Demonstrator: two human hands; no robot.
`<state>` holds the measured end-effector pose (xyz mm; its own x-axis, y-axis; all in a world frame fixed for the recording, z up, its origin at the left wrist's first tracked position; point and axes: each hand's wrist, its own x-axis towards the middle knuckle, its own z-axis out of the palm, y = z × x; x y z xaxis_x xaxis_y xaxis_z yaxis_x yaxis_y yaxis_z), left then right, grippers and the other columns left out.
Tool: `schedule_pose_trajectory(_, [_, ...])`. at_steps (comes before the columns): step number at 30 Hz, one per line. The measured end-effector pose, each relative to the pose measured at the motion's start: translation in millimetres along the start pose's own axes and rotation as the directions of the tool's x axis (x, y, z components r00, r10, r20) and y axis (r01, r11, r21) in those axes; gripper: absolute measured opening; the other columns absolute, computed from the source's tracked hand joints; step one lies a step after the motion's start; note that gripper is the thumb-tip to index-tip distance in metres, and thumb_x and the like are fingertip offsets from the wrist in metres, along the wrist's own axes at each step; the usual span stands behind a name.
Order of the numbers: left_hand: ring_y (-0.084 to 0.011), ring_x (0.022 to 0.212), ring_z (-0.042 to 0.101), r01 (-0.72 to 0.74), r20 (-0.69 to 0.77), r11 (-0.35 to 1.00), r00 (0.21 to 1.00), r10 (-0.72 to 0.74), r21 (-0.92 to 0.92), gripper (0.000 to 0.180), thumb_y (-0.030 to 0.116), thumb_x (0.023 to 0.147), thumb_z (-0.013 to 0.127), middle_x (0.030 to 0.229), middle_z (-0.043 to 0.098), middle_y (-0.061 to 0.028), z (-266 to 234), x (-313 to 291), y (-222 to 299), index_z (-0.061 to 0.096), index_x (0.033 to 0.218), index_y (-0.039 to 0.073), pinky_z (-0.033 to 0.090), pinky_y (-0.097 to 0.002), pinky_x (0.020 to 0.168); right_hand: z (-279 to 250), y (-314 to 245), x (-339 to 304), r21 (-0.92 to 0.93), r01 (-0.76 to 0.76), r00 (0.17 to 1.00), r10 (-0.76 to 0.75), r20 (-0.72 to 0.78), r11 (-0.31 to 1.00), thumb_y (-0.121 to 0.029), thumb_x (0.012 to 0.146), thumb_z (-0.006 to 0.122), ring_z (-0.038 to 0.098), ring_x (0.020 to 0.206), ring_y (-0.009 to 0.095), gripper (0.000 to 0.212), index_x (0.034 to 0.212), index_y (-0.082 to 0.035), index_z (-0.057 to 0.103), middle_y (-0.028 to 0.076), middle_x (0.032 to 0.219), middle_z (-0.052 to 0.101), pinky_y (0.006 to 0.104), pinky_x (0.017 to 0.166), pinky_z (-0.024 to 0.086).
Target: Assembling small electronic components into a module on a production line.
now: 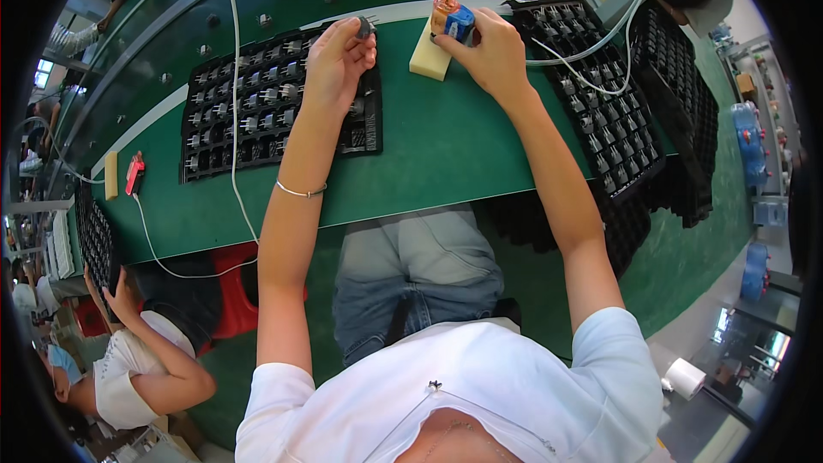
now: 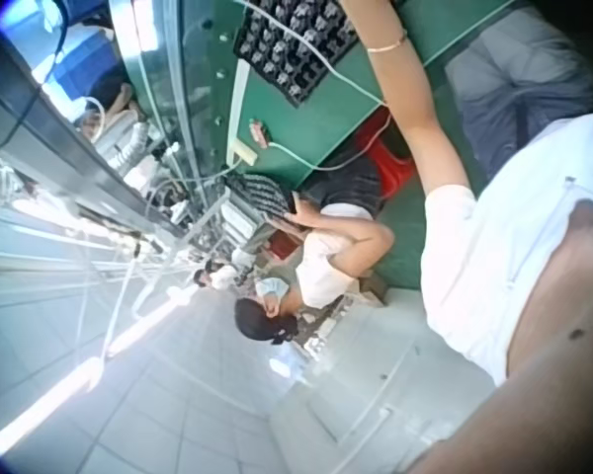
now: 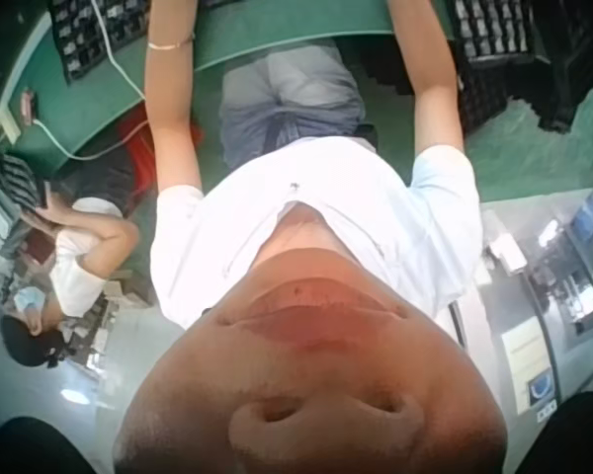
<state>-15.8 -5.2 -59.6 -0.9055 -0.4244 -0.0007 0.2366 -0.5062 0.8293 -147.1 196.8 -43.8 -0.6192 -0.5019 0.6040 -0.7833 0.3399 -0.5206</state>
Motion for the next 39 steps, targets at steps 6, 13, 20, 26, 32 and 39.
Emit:
schedule_pose_trajectory(6, [-0.0141, 0.07, 0.06, -0.009, 0.018, 1.0, 1.0, 0.009, 0.019, 0.023, 0.023, 0.097, 0.06, 0.086, 0.066, -0.0085, -1.5, -0.7, 1.5, 0.064, 0.101, 0.001, 0.05, -0.0265, 0.065, 1.3, -4.2, -0.3, -0.054, -0.03, 0.999, 0.031, 0.021, 0.998, -0.041, 0.073, 0.081, 0.052, 0.055, 0.021, 0.046, 0.074, 0.0, 0.061, 0.007, 0.067, 0.053, 0.0338, 0.054, 0.043])
schedule_pose_trajectory(13, [-0.0131, 0.065, 0.06, -0.02, -0.001, 1.0, 1.0, 0.02, 0.021, 0.017, 0.018, 0.097, 0.059, 0.081, 0.066, -0.0068, 9.4, -5.3, 4.4, 0.063, 0.102, 0.002, 0.047, -0.0251, 0.06, 1.9, -2.2, -0.6, -0.062, -0.019, 1.0, 0.02, 0.013, 0.998, -0.039, 0.073, 0.082, 0.053, 0.056, 0.021, 0.044, 0.075, 0.0, 0.061, 0.007, 0.067, 0.054, 0.0332, 0.054, 0.043])
schedule_pose_trajectory(20, [-0.0133, 0.065, 0.06, -0.028, 0.008, 0.999, 1.0, 0.028, 0.022, 0.02, 0.017, 0.096, 0.058, 0.081, 0.066, -0.0072, 9.1, -5.2, 4.3, 0.063, 0.106, 0.001, 0.047, -0.0251, 0.059, 3.1, -2.0, -0.3, -0.071, -0.034, 0.999, 0.036, 0.025, 0.997, -0.036, 0.072, 0.082, 0.055, 0.057, 0.019, 0.04, 0.082, -0.002, 0.066, 0.006, 0.068, 0.056, 0.0317, 0.055, 0.045])
schedule_pose_trajectory(26, [-0.0129, 0.064, 0.06, -0.027, -0.004, 0.999, 1.0, 0.027, 0.026, 0.019, 0.016, 0.096, 0.058, 0.08, 0.066, -0.0075, 12.7, -5.2, 5.2, 0.063, 0.105, 0.0, 0.047, -0.0242, 0.058, 13.8, 9.6, 8.8, 0.109, -0.062, 0.998, 0.06, 0.021, 0.992, -0.034, 0.072, 0.082, 0.059, 0.062, 0.016, 0.039, 0.087, -0.002, 0.067, 0.007, 0.072, 0.062, 0.0297, 0.06, 0.048])
schedule_pose_trajectory(32, [-0.0118, 0.062, 0.059, -0.023, -0.011, 0.999, 1.0, 0.024, 0.026, 0.019, 0.015, 0.095, 0.056, 0.08, 0.066, -0.0072, 12.2, -7.5, 8.1, 0.063, 0.104, 0.0, 0.047, -0.0235, 0.057, 37.3, 19.1, 60.7, 0.09, -0.185, 0.975, 0.172, 0.142, 0.979, -0.025, 0.071, 0.077, 0.062, 0.068, 0.014, 0.031, 0.087, -0.001, 0.065, 0.007, 0.075, 0.066, 0.0306, 0.067, 0.052])
schedule_pose_trajectory(39, [-0.0132, 0.066, 0.058, -0.027, -0.002, 0.999, 1.0, 0.027, 0.041, 0.027, 0.019, 0.097, 0.052, 0.083, 0.064, -0.008, 11.3, -9.5, 6.5, 0.061, 0.111, -0.002, 0.047, -0.0255, 0.06, 94.9, 54.0, 122.3, 0.137, -0.235, 0.966, 0.215, 0.145, 0.962, -0.029, 0.067, 0.075, 0.069, 0.074, 0.029, 0.035, 0.088, -0.002, 0.07, 0.015, 0.079, 0.07, 0.0372, 0.073, 0.054])
